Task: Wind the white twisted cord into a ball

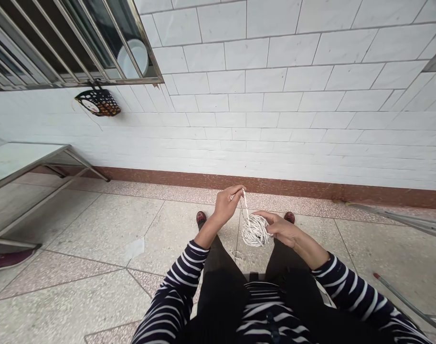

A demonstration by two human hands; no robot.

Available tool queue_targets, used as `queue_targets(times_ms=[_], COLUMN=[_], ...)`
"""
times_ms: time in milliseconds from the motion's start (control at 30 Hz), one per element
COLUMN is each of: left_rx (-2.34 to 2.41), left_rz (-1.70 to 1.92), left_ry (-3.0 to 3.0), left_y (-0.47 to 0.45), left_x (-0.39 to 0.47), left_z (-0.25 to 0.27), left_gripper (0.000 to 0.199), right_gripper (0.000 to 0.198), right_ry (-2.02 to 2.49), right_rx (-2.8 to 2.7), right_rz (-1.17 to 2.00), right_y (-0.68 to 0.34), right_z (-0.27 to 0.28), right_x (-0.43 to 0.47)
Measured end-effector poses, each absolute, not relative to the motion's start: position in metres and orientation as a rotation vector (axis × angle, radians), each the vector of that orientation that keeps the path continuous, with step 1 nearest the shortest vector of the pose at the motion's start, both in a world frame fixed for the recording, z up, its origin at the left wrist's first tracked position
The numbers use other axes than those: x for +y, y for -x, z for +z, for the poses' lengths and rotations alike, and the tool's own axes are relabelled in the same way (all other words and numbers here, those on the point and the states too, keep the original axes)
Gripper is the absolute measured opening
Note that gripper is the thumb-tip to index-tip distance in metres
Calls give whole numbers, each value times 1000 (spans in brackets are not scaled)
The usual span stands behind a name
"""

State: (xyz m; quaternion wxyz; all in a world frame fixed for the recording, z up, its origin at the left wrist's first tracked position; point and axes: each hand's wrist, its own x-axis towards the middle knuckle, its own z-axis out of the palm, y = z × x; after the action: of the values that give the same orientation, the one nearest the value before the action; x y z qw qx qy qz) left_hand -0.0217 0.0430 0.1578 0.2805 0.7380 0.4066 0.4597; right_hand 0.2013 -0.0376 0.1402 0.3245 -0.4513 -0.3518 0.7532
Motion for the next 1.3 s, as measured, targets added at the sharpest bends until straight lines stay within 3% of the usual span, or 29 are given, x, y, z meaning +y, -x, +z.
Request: queue_targets(times_ms=[367, 600, 833, 1133, 1300], left_rx=[946, 1154, 1137, 1028, 1123], left_rz=[1378, 815, 572, 447, 441], left_ry=[-2419, -2197, -1723, -1364, -1474], left_y=[21, 7, -4, 1, 8], left_x=[41, 45, 4, -38, -25], left_z=[155, 94, 23, -31, -27], left_gripper=[31, 25, 26, 19, 19], right_gripper=[76, 60, 49, 64, 74], right_ry=[1208, 1122, 1171, 1303, 1206], right_rx=[-1035, -1043, -874, -703, -727], right_rz=[2007, 1912, 1672, 1181, 1210], right_y=[-193, -199, -213, -215, -201], right_z=[108, 133, 149, 158, 174], right_x=[-44, -56, -51, -13, -22])
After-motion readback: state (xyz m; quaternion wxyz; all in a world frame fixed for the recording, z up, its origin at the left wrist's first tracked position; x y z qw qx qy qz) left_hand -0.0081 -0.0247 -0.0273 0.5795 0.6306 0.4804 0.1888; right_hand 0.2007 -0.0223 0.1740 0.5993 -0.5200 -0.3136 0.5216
